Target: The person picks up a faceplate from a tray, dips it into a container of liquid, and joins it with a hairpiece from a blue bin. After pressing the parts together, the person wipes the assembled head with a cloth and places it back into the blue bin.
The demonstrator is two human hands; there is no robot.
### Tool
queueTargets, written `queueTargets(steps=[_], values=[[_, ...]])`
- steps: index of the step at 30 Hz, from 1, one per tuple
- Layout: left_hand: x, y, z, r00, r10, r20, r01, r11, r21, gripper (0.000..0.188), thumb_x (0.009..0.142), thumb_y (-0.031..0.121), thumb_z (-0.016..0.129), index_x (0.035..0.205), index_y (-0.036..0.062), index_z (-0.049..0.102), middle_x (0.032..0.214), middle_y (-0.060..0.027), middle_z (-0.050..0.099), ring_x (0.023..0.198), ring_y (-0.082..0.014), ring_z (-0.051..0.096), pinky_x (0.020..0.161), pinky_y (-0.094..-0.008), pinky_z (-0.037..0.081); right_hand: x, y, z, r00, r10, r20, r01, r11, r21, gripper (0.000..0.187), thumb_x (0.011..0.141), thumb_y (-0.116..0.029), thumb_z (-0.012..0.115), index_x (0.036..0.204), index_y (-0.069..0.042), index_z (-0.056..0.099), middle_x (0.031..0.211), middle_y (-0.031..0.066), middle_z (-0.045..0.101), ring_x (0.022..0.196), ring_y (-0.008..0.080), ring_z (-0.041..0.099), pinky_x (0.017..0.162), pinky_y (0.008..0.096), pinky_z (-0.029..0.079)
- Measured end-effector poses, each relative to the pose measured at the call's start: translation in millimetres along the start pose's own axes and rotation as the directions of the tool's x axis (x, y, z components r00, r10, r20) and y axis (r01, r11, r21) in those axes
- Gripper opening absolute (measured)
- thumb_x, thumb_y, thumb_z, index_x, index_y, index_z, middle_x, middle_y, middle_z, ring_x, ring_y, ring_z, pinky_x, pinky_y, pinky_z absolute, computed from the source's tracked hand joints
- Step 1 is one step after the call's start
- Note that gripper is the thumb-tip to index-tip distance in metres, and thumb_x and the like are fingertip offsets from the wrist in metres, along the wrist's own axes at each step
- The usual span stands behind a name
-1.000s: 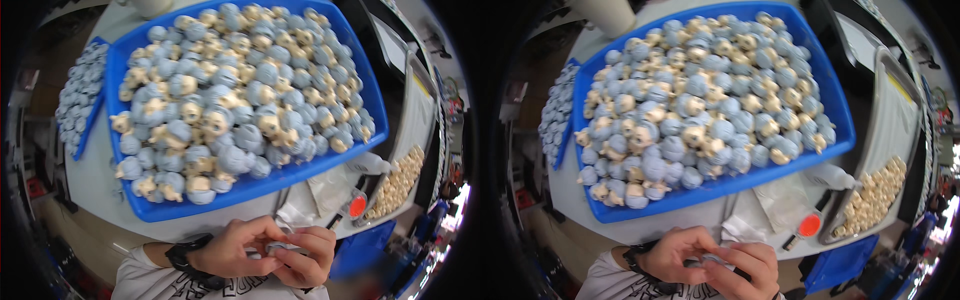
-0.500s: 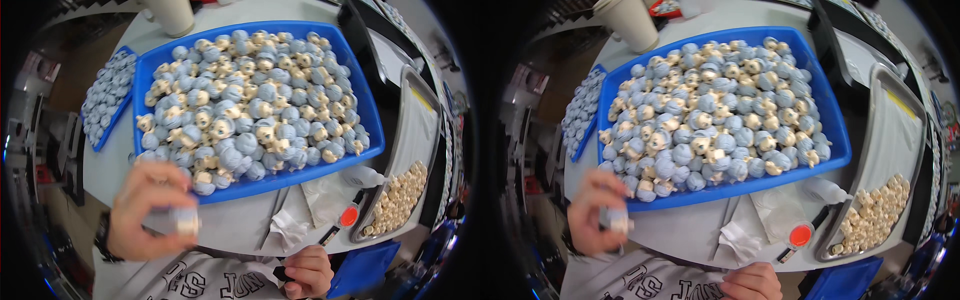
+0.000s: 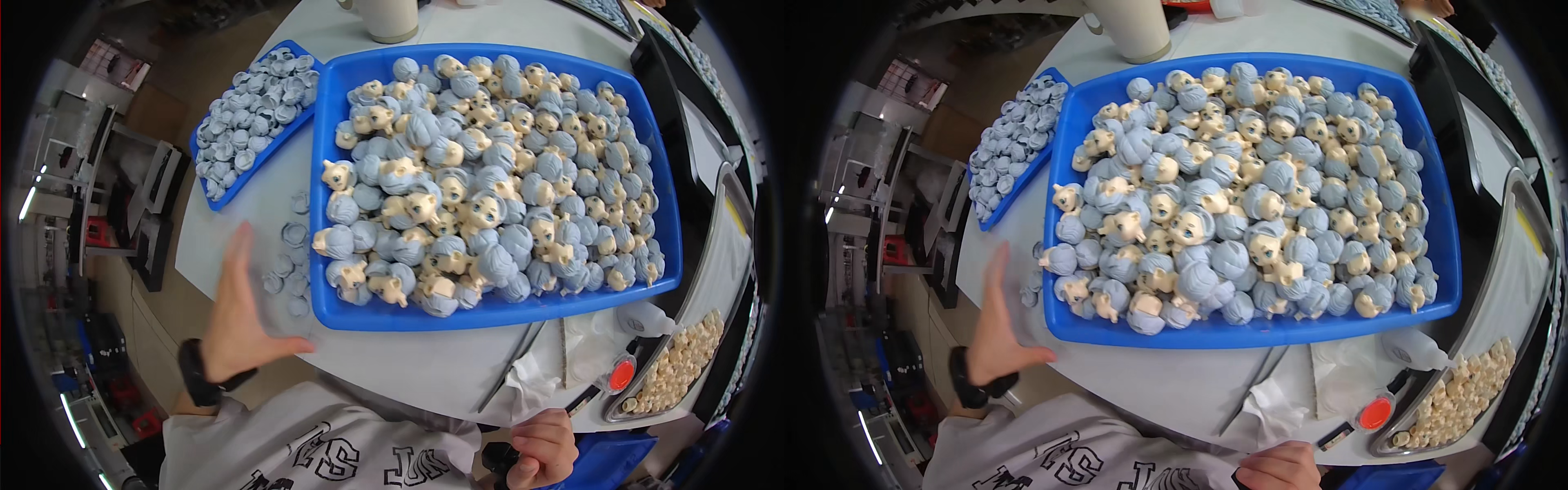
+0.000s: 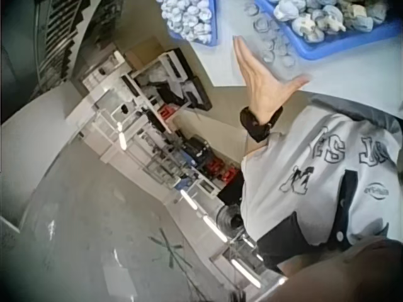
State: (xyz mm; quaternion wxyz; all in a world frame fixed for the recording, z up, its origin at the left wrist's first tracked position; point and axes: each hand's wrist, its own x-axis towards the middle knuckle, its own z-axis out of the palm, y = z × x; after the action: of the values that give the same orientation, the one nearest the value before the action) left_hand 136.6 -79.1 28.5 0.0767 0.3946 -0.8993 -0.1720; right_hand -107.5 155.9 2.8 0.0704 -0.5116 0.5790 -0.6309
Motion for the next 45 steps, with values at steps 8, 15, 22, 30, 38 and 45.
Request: queueTargets(steps=[8, 15, 22, 30, 38, 45], values=[[-0.8, -13.7, 54.8, 0.983, 0.041, -0.178, -0.026, 0.996, 0.082, 0.071, 0.058, 0.015, 0.074, 0.114, 0.0007, 0.034, 0.116, -0.0193, 0.037, 0.102, -0.0352, 0.039, 0.088, -0.0416, 0.034, 9.7, -3.4, 9.9, 0.998, -0.030, 0.056, 0.031, 0.999, -0.027, 0.030, 0.087, -0.019, 0.054, 0.075, 0.008, 0.059, 0.062, 0.0147, 0.058, 0.052, 0.0257, 0.055, 0.049, 0.0323, 0.044], [2.3, -16.8, 57.2, 0.976, 0.065, -0.208, -0.059, 0.998, 0.034, 0.056, 0.057, 0.012, 0.072, 0.104, 0.0017, 0.042, 0.104, -0.0159, 0.042, 0.092, -0.0314, 0.040, 0.081, -0.0399, 0.034, 4.5, -3.8, 16.1, 0.999, 0.031, 0.023, -0.029, 0.998, -0.060, 0.029, 0.087, -0.018, 0.054, 0.075, 0.007, 0.060, 0.063, 0.0152, 0.058, 0.052, 0.0255, 0.055, 0.048, 0.0319, 0.043], [2.7, -17.7, 57.7, 0.966, 0.143, -0.214, -0.133, 0.989, 0.060, 0.052, 0.060, 0.019, 0.072, 0.102, 0.0033, 0.045, 0.104, -0.0153, 0.045, 0.095, -0.0318, 0.041, 0.084, -0.0403, 0.033, 9.7, -3.2, 16.4, 0.998, 0.044, 0.048, -0.042, 0.998, -0.036, 0.028, 0.086, -0.017, 0.056, 0.074, 0.008, 0.060, 0.063, 0.0154, 0.057, 0.052, 0.0251, 0.055, 0.047, 0.0316, 0.043], [-0.8, -15.4, 53.1, 0.964, 0.196, -0.181, -0.207, 0.977, -0.046, 0.061, 0.057, 0.032, 0.077, 0.101, 0.0043, 0.045, 0.104, -0.0152, 0.044, 0.096, -0.0312, 0.041, 0.085, -0.0413, 0.033, 9.6, -3.2, 17.3, 0.998, 0.051, 0.038, -0.049, 0.998, -0.041, 0.029, 0.085, -0.018, 0.057, 0.073, 0.008, 0.059, 0.062, 0.0154, 0.057, 0.053, 0.0251, 0.055, 0.047, 0.0316, 0.043], [-0.7, 7.7, 63.5, 0.975, 0.090, -0.202, -0.077, 0.995, 0.068, 0.064, 0.055, 0.034, 0.078, 0.100, 0.0044, 0.045, 0.105, -0.0139, 0.042, 0.095, -0.0304, 0.040, 0.082, -0.0419, 0.032, 11.2, -2.7, 19.3, 0.997, 0.049, 0.053, -0.047, 0.998, -0.033, 0.028, 0.086, -0.017, 0.056, 0.073, 0.008, 0.059, 0.063, 0.0158, 0.057, 0.053, 0.0254, 0.055, 0.047, 0.0312, 0.043], [0.4, 6.6, 58.5, 0.961, 0.107, -0.255, -0.095, 0.994, 0.059, 0.046, 0.054, 0.027, 0.076, 0.085, 0.0039, 0.052, 0.086, -0.0111, 0.049, 0.078, -0.0291, 0.047, 0.069, -0.0382, 0.037, 9.6, -1.0, 21.4, 0.998, 0.050, 0.044, -0.049, 0.998, -0.028, 0.028, 0.086, -0.016, 0.057, 0.073, 0.008, 0.059, 0.063, 0.0159, 0.057, 0.052, 0.0252, 0.055, 0.047, 0.0311, 0.043]])
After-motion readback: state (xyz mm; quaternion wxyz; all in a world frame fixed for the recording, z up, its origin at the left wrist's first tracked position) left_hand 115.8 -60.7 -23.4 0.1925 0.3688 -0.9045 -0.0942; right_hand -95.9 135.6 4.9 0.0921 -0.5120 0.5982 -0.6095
